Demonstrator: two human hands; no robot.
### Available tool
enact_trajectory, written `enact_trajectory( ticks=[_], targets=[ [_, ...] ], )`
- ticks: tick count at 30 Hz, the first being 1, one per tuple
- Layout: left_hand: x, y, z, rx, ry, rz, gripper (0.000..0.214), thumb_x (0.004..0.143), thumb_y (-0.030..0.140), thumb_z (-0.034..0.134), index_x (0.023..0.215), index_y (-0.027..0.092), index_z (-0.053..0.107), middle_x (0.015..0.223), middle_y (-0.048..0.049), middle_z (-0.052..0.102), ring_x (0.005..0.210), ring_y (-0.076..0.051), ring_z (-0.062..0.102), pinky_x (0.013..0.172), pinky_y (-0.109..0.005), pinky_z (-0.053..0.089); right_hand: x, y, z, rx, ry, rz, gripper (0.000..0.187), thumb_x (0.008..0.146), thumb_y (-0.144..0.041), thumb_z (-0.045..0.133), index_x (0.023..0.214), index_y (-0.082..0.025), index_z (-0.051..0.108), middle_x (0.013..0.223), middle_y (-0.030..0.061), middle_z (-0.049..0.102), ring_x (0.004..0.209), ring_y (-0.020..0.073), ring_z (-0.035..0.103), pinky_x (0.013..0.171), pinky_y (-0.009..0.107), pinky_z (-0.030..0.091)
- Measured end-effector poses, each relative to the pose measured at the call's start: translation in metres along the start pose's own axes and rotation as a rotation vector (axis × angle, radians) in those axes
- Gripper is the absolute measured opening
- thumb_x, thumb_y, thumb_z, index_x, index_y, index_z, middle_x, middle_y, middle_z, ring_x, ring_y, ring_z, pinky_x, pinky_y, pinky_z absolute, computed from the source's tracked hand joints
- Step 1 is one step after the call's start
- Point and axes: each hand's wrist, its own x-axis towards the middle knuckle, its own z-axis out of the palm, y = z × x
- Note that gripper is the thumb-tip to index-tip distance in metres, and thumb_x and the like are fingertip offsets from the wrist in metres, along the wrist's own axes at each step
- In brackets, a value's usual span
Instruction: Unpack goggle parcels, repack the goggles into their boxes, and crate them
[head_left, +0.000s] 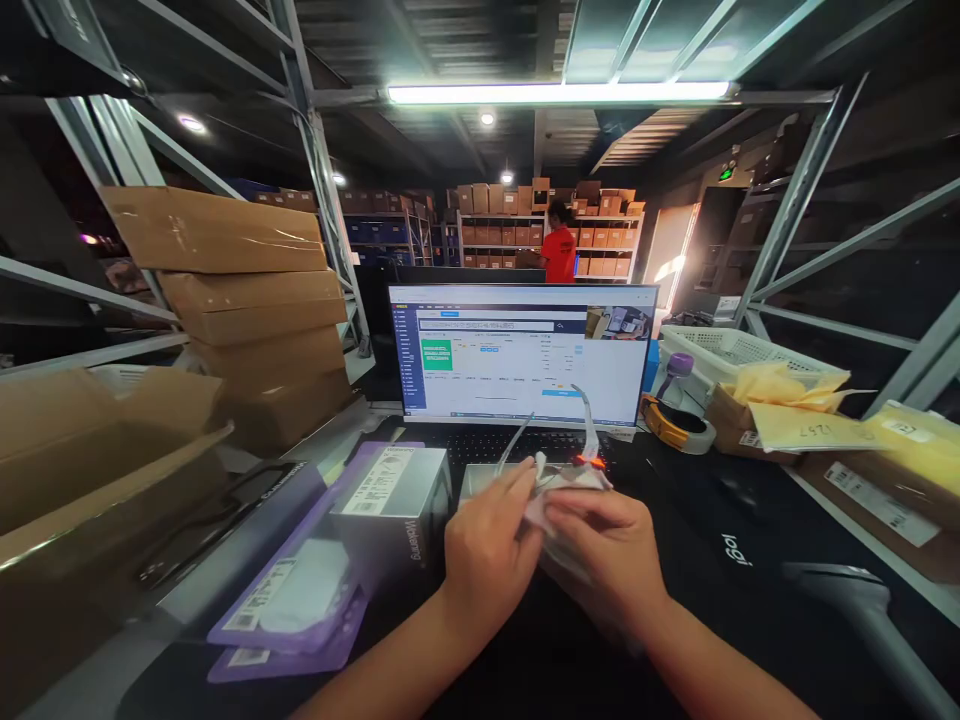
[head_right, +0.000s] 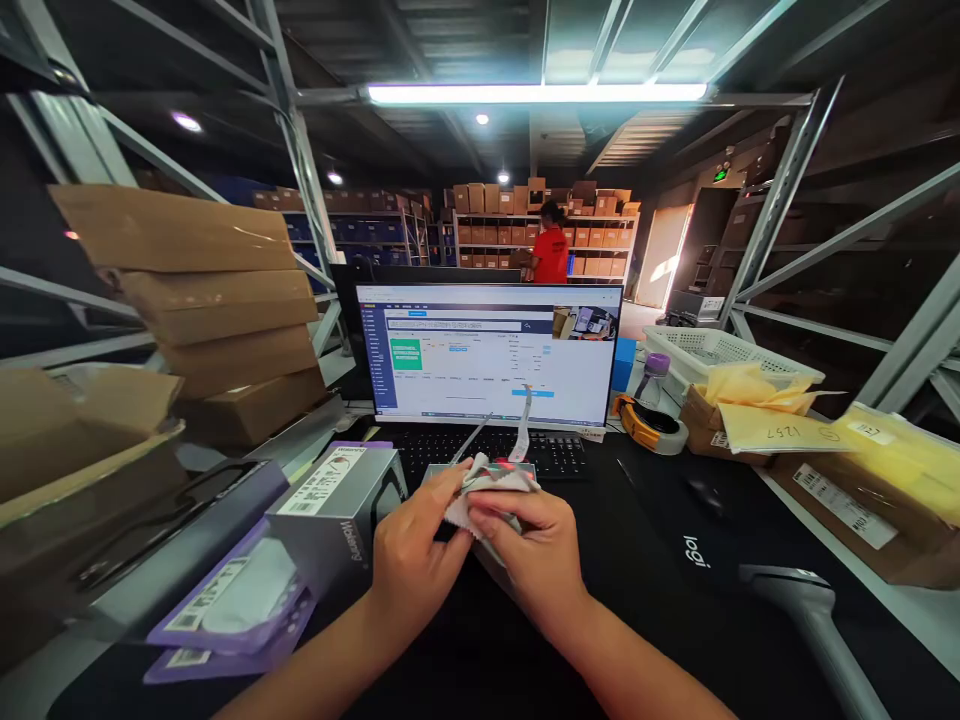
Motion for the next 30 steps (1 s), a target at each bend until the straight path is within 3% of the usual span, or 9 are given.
enact_trajectory(
  ticks=[5,8,11,16,25,30],
  targets=[
    [0.001,0.006,0.001,-0.071,-0.070,0.009,0.043,0.088,0.007,0.052,0.129,0.020,0.059,0.126,-0.0098,0.070,0.117,-0.023,0.067,0.102,-0.037,0.054,0.010,-0.001,-0.008,0.249,0.233,0.244,0.023,0.055,-0.030,0.094,0.069,-0.023,0.077,0.078,0.0030,0.076,0.070,0.0177,0.069,0.064,0.027,0.058],
    [0.002,0.006,0.002,-0.112,-0.085,-0.009,0.043,0.088,0.006,0.052,0.128,0.020,0.060,0.126,-0.0087,0.070,0.120,-0.022,0.065,0.107,-0.038,0.051,0.019,-0.001,-0.013,0.487,0.268,0.394,0.037,0.048,-0.030,0.098,0.067,-0.020,0.067,0.068,-0.0021,0.069,0.061,0.0108,0.062,0.057,0.020,0.052],
    [0.001,0.004,0.004,-0.149,-0.090,-0.075,0.042,0.088,0.005,0.052,0.127,0.019,0.060,0.126,-0.0079,0.070,0.120,-0.020,0.065,0.105,-0.033,0.052,0.022,0.002,-0.015,0.610,0.251,0.467,0.050,0.051,-0.031,0.097,0.073,-0.021,0.053,0.066,-0.0058,0.064,0.056,0.0096,0.057,0.052,0.019,0.048],
    [-0.001,0.001,0.005,-0.151,-0.046,-0.097,0.042,0.088,0.004,0.053,0.127,0.018,0.060,0.124,-0.0076,0.070,0.117,-0.018,0.066,0.102,-0.030,0.054,0.015,0.002,-0.011,0.550,0.200,0.370,0.057,0.064,-0.031,0.091,0.071,-0.022,0.035,0.066,-0.0066,0.059,0.058,0.0092,0.052,0.054,0.019,0.044],
    [-0.002,-0.004,-0.002,-0.156,-0.016,-0.136,0.044,0.089,0.007,0.054,0.131,0.021,0.057,0.122,-0.0062,0.070,0.111,-0.018,0.068,0.096,-0.029,0.055,-0.016,0.007,0.003,-0.110,0.179,0.126,0.046,0.068,-0.029,0.085,0.057,-0.019,0.041,0.058,-0.0046,0.050,0.059,0.0094,0.043,0.055,0.021,0.035],
    [0.001,-0.002,-0.010,-0.212,-0.068,-0.174,0.042,0.090,0.008,0.056,0.129,0.023,0.059,0.122,-0.0030,0.071,0.112,-0.016,0.067,0.099,-0.026,0.053,-0.002,-0.008,-0.015,-0.022,0.032,0.140,0.045,0.067,-0.031,0.088,0.057,-0.018,0.046,0.055,-0.0057,0.049,0.053,0.0074,0.042,0.050,0.019,0.036]
  ],
)
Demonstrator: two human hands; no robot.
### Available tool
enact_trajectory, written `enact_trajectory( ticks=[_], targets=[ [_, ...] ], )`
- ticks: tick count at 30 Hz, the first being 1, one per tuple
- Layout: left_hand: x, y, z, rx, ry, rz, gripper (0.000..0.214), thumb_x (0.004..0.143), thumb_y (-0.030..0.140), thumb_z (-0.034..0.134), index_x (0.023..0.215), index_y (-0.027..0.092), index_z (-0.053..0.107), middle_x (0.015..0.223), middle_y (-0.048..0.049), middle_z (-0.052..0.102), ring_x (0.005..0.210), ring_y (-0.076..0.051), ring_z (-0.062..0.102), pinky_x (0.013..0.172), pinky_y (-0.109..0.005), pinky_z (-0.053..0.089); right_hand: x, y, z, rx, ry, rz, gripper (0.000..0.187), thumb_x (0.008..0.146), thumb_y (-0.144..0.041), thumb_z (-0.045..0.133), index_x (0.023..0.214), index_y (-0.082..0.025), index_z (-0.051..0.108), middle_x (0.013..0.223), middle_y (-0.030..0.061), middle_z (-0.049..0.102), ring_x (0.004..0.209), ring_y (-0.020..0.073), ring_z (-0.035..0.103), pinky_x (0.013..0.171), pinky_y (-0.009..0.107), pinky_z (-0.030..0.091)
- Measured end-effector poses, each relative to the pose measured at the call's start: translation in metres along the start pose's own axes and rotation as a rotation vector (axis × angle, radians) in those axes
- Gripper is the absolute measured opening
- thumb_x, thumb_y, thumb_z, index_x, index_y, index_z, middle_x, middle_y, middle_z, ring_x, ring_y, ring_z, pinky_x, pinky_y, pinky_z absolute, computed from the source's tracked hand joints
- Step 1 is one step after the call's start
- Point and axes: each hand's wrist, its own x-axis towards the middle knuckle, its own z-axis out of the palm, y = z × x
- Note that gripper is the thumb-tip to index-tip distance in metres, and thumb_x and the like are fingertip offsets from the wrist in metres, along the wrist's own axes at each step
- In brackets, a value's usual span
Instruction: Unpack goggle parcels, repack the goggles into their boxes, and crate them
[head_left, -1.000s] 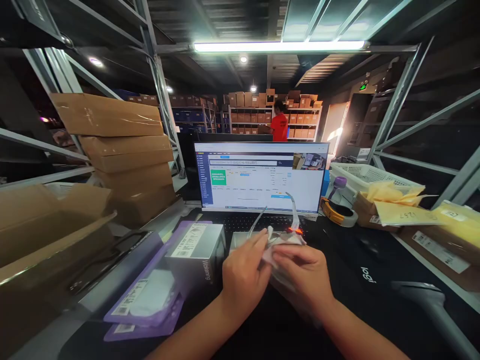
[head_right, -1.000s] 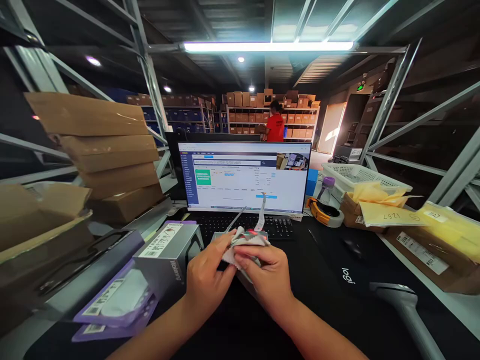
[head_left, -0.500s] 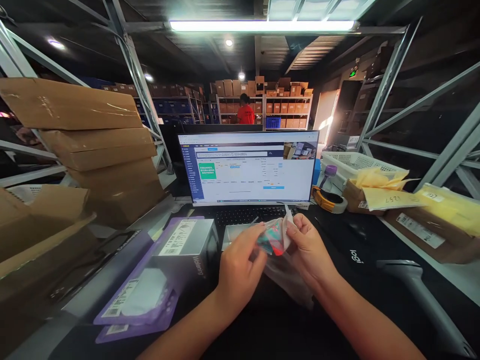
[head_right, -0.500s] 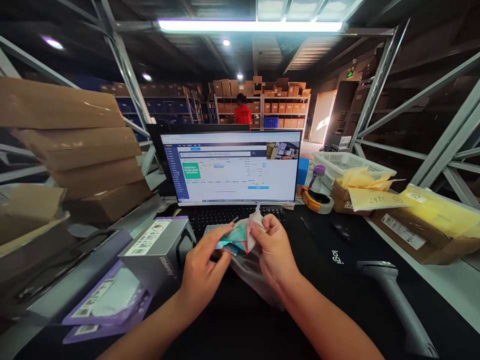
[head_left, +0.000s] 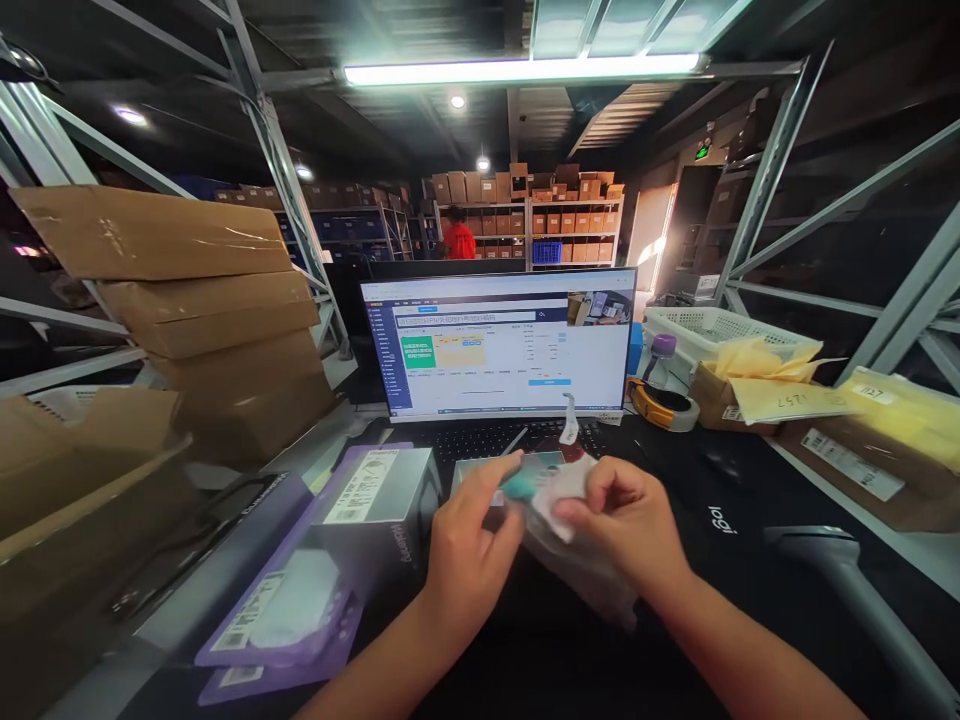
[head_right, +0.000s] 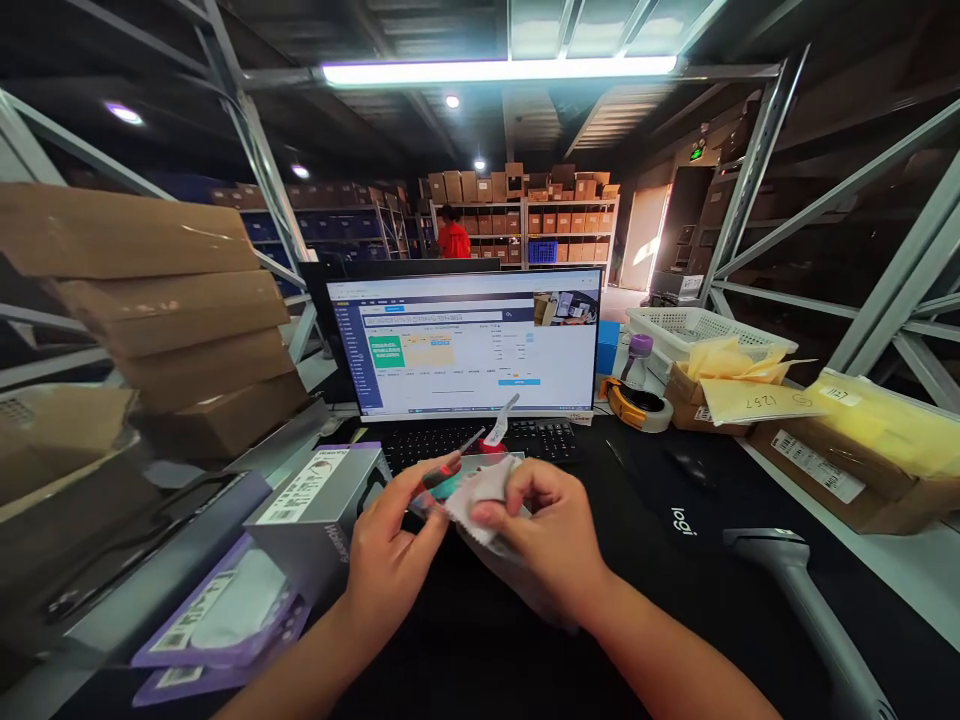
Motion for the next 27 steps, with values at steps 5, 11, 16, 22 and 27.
enact_trajectory(
  ticks=[5,11,16,22,27],
  targets=[
    [0.003,0.007,-0.009,-0.038,-0.015,0.055,0.046,0.088,0.006,0.056,0.129,0.027,0.059,0.122,0.0004,0.071,0.115,-0.014,0.066,0.103,-0.024,0.050,0.021,-0.012,-0.030,0.249,0.242,0.003,0.038,0.075,-0.034,0.085,0.097,-0.023,0.056,0.080,-0.0026,0.068,0.066,0.0112,0.062,0.058,0.019,0.049],
    [0.009,0.009,-0.015,-0.006,0.016,0.001,0.041,0.088,0.008,0.057,0.124,0.026,0.064,0.120,0.0006,0.073,0.114,-0.015,0.068,0.109,-0.030,0.049,0.019,-0.029,-0.058,-0.204,0.466,-0.299,0.032,0.076,-0.023,0.084,0.104,-0.023,0.068,0.095,0.0012,0.069,0.089,0.0177,0.068,0.076,0.028,0.054],
    [0.015,0.011,-0.013,0.004,-0.021,0.009,0.039,0.085,0.007,0.057,0.119,0.021,0.068,0.121,-0.0021,0.073,0.115,-0.016,0.067,0.114,-0.034,0.046,0.003,-0.035,-0.052,-0.562,0.303,-0.579,0.028,0.090,-0.012,0.062,0.102,-0.031,0.078,0.113,0.0013,0.066,0.110,0.0201,0.063,0.092,0.035,0.052],
    [0.012,0.009,-0.011,-0.025,-0.061,0.009,0.040,0.087,0.009,0.053,0.124,0.018,0.065,0.123,-0.0068,0.072,0.117,-0.019,0.067,0.115,-0.040,0.045,-0.014,-0.004,-0.003,-0.946,-0.163,-0.934,0.052,0.086,0.000,0.043,0.134,-0.009,0.059,0.140,0.0166,0.060,0.146,0.0344,0.036,0.122,0.063,0.016],
    [0.013,0.003,-0.013,-0.059,-0.087,0.000,0.037,0.091,0.017,0.050,0.124,0.023,0.065,0.122,-0.0062,0.073,0.112,-0.024,0.069,0.115,-0.053,0.042,-0.022,0.013,0.020,-1.122,-0.248,-1.083,0.049,0.090,-0.005,0.038,0.135,-0.006,0.058,0.140,0.0169,0.059,0.144,0.0293,0.039,0.126,0.048,0.015]
  ],
)
